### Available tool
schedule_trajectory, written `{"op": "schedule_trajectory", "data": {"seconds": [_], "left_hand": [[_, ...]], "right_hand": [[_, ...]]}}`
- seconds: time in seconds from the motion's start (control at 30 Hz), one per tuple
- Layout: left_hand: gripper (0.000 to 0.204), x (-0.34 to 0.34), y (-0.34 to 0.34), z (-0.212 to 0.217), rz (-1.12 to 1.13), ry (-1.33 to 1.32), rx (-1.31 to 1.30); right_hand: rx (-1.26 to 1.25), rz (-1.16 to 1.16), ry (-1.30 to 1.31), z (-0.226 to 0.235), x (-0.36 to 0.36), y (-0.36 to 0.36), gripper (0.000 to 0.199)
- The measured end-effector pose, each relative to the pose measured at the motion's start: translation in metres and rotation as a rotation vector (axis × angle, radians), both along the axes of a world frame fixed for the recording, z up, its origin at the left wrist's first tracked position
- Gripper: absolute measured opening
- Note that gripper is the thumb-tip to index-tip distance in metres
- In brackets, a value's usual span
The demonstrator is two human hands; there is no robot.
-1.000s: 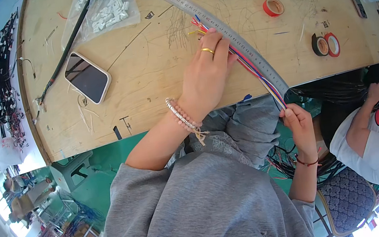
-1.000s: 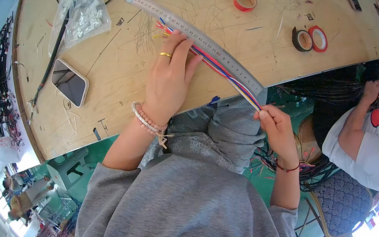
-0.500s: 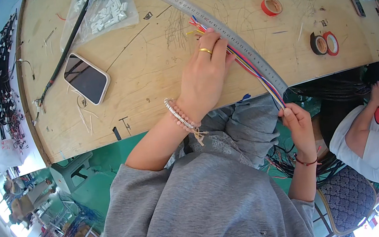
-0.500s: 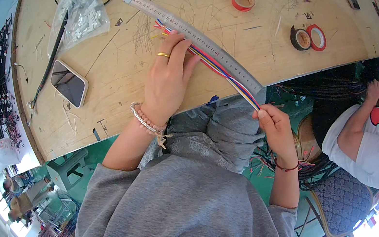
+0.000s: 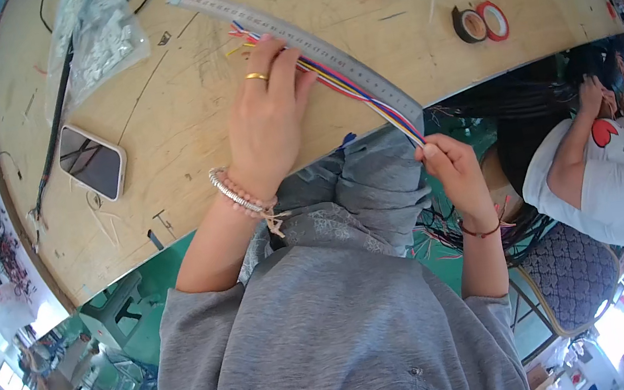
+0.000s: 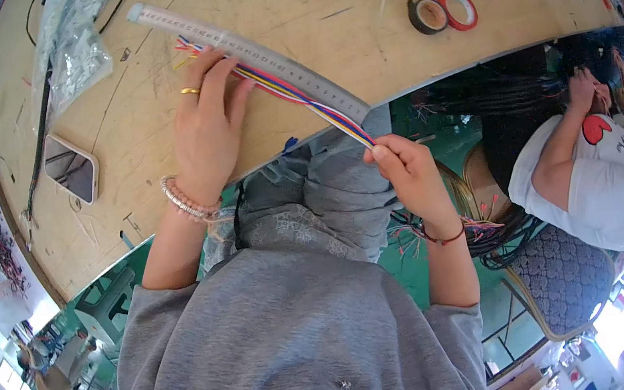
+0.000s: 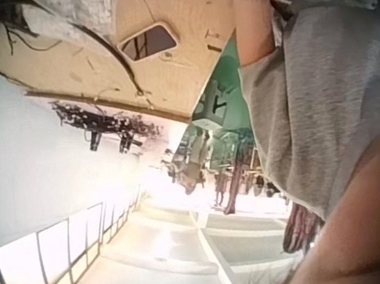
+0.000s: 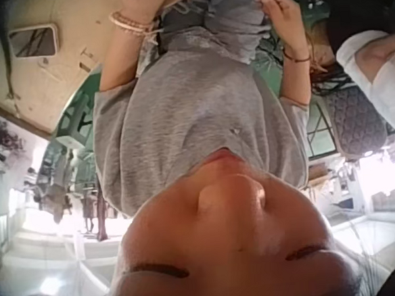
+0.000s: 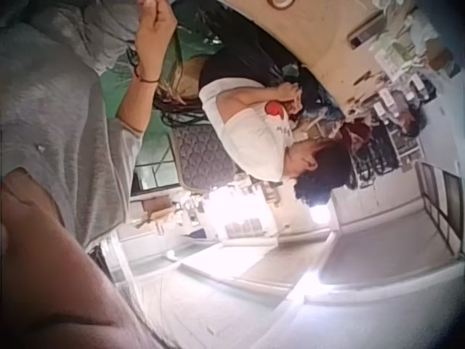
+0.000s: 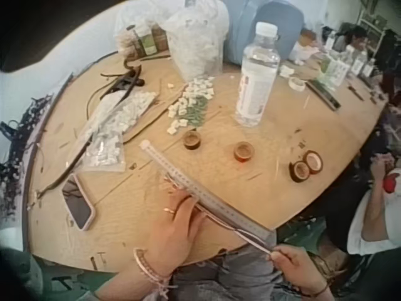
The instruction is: The worker is organizing a bundle of multicolored wires, measuring them against a ruler, and securing them with electrical tape.
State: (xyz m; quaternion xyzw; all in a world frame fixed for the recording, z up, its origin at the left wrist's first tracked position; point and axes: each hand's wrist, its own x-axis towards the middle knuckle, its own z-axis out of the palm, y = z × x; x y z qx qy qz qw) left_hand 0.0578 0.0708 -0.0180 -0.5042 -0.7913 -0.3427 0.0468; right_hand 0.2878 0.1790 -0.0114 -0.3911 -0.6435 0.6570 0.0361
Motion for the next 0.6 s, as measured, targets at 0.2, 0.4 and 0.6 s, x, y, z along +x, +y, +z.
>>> {"op": "schedule_trajectory", "data": {"seconds": [0.2,0.4,0.6], "left_hand": [[0.023,0.0024,0.0012,0.0029,0.006,-0.002,0.013],[0.019,0.0034,0.0017,0.0029,-0.06,0.06,0.099],[0.015,0.008,-0.0051,0.0024,-0.059,0.009,0.109]], "right_hand": [[-0.019,-0.009,0.016,-0.0009,0.0002,-0.001,0.019],[0.004,0.007,0.006,-0.0006,0.0018,0.0003,0.019],[-0.029,-0.01,0.03,-0.003,0.0022,-0.0009,0.02]]}}
